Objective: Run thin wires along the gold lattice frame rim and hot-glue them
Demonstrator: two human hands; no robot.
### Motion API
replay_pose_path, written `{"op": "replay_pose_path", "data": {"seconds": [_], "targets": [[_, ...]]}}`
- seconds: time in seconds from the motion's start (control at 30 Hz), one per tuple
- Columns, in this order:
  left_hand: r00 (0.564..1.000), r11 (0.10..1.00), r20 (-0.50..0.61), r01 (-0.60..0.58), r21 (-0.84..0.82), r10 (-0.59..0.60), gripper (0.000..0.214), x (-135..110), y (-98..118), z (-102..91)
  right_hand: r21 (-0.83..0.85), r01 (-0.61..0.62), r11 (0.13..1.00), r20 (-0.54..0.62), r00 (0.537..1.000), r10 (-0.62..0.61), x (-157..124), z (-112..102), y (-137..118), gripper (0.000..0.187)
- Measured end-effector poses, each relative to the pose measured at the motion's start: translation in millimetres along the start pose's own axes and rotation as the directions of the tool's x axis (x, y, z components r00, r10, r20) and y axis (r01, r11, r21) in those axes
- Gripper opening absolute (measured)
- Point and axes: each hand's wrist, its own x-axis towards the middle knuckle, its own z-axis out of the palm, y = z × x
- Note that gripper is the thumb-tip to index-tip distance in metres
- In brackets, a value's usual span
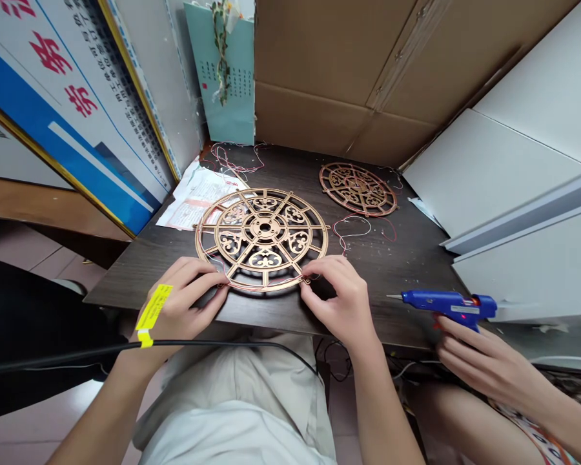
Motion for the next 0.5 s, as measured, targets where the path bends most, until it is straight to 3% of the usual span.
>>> {"op": "replay_pose_path", "data": {"seconds": [0.5], "targets": [[1.000,1.000,0.001,0.003,0.001,-0.003,0.018,2.4,1.5,-1.6,-0.010,-0.003,1.000,-0.002,1.000,0.003,-0.5,1.1,-0.4,0.023]]}}
